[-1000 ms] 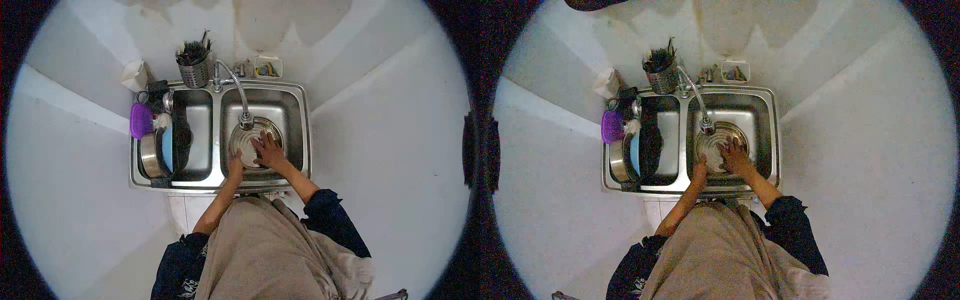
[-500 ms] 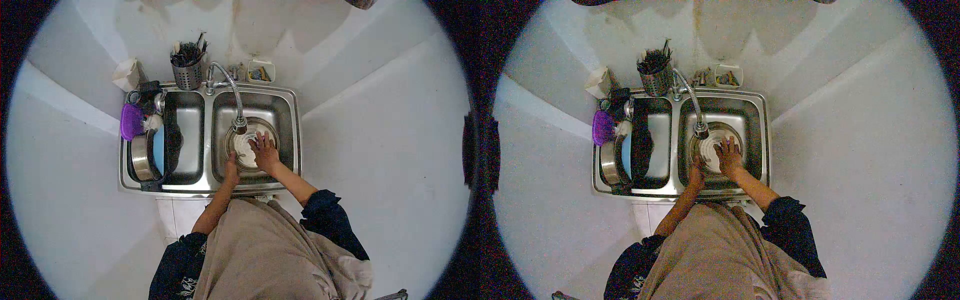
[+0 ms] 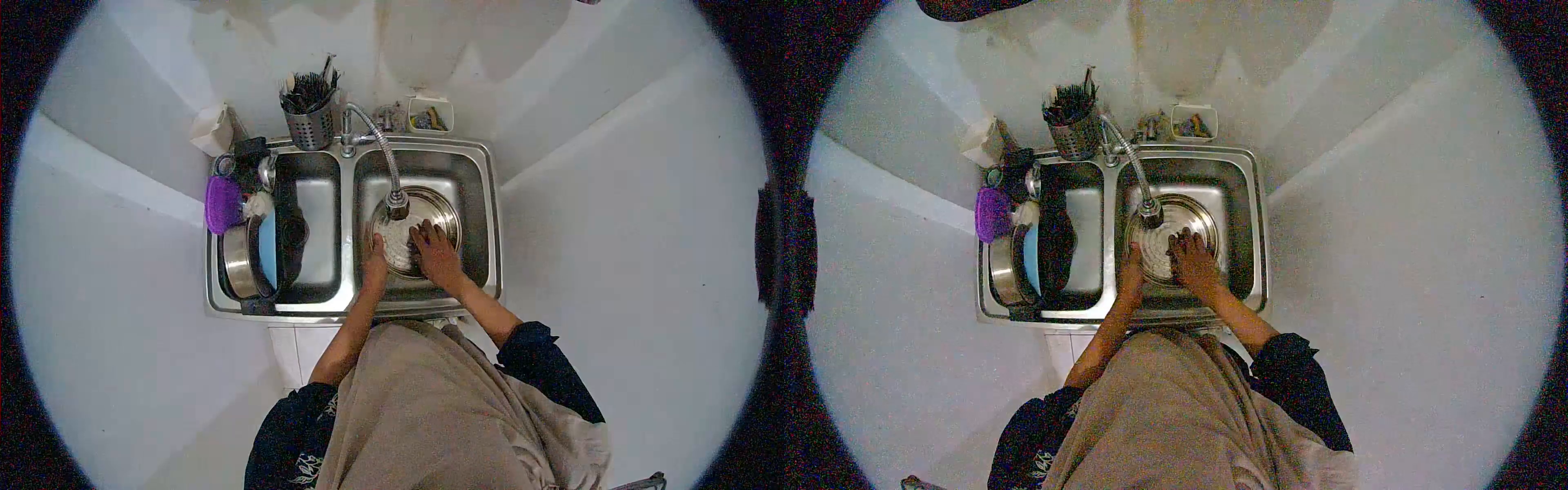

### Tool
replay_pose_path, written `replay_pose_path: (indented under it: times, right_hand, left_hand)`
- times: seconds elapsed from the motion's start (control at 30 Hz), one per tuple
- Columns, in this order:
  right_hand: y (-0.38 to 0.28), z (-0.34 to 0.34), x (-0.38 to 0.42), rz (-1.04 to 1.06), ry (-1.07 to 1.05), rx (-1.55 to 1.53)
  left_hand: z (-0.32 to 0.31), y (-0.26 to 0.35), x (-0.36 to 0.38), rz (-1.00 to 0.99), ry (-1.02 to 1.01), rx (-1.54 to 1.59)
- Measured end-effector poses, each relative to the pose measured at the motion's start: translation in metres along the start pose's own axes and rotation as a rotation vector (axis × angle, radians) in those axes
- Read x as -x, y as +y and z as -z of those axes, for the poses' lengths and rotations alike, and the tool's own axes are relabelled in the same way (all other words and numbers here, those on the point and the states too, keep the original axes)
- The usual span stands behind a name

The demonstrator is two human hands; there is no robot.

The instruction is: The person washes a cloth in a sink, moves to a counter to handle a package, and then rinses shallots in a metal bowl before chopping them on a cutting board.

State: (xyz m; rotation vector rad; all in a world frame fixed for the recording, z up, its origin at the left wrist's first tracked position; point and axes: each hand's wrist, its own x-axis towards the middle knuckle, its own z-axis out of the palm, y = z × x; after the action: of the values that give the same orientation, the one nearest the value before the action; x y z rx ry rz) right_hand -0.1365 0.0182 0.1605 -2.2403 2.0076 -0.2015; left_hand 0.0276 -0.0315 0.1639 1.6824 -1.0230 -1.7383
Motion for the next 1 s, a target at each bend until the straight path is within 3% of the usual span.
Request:
replay_pose_path:
  times: [0.1,0.27,0.33,0.4,0.5,0.6,0.7,0.73,0.83,0.93,1.0]
  right_hand:
    - [-0.012,0.018,0.000,-0.039,-0.050,-0.041]
    - [-0.011,0.018,-0.008,-0.019,-0.284,-0.151]
    - [0.009,-0.026,-0.005,0.122,-0.046,-0.159]
    - [0.014,-0.034,-0.009,0.121,0.083,-0.180]
    - [0.003,-0.008,-0.028,-0.036,0.097,-0.215]
    - [-0.011,-0.012,-0.028,0.258,0.068,-0.215]
    - [-0.006,0.018,-0.025,0.256,-0.162,-0.408]
    - [-0.006,0.031,-0.027,0.234,-0.233,-0.465]
    - [0.010,-0.001,-0.037,0.065,0.203,-0.516]
    - [-0.020,0.009,-0.035,0.061,0.130,-0.304]
    - [-0.028,0.003,-0.032,0.192,-0.095,-0.234]
  left_hand:
    - [0.006,-0.035,-0.026,-0.040,-0.075,0.264]
    - [0.009,-0.042,-0.031,0.078,-0.184,0.280]
    - [0.006,-0.045,-0.032,0.084,-0.125,0.268]
    - [0.003,-0.045,-0.030,0.073,-0.055,0.263]
    - [0.004,-0.052,-0.041,-0.080,-0.175,0.260]
    - [0.000,-0.052,-0.043,0.049,-0.050,0.157]
    - [0.009,-0.058,-0.057,-0.017,-0.276,0.394]
    - [0.010,-0.059,-0.057,-0.022,-0.266,0.397]
    - [0.007,-0.056,-0.051,-0.105,-0.220,0.352]
    - [-0.004,-0.052,-0.046,-0.258,-0.151,0.236]
    - [-0.005,-0.058,-0.055,-0.257,-0.111,0.207]
